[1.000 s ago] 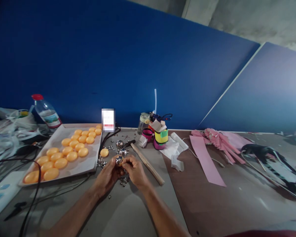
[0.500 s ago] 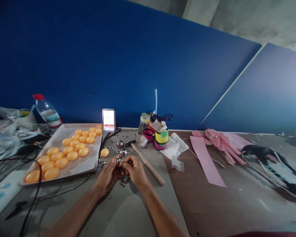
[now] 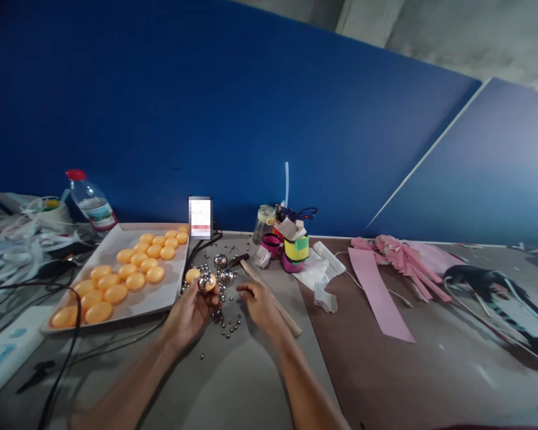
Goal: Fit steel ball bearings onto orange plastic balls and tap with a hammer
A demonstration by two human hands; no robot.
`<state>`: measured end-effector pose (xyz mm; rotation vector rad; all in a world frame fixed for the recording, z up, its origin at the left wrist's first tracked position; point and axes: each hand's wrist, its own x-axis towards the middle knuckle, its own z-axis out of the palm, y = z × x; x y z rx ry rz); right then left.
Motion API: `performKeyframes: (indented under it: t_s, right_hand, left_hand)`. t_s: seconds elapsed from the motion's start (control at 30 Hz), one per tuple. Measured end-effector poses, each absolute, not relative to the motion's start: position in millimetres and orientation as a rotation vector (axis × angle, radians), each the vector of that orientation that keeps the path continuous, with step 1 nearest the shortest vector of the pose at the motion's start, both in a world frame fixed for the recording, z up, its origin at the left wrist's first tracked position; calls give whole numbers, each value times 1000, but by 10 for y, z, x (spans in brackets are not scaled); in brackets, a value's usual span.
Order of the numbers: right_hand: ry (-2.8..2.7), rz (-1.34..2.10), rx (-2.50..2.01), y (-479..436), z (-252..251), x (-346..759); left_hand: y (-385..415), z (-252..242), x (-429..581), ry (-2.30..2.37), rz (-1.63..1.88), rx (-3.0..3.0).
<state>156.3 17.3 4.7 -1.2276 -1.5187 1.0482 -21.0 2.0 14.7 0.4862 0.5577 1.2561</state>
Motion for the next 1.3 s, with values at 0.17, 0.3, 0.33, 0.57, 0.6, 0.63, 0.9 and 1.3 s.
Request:
performKeyframes:
  t_s: [0.17,0.3,0.33,0.57,0.6,0.63,0.9,1.3]
  right_hand:
    - [-1989,943,-1280,140,81,1621]
    - [-1987,743,-1284,117,12,1520]
    - [-1976,679,-1283,124,-26,1484]
    - [-2055,539,-1397,210,-211,1306]
    - [-2041,528,-1397,214,-208,1309]
    - [-2017,521,-1376,215,-200,1319]
    - [-1361,1130,-1193,161,-52,1387]
    - [-1057,1452,-934,36,139,1299]
  left_hand:
    - [55,150,-259,532,1294,413]
    - [57,120,-250,553,1288,411]
    - [59,114,-249,557,1291,412]
    - [59,113,-242,557,1292,477]
    - [55,118,-240,564,1291,481]
    - [51,122,-239,572,1288,483]
    - [19,97,-226,610,1238,533]
    - [9,4,-151,659,1203,603]
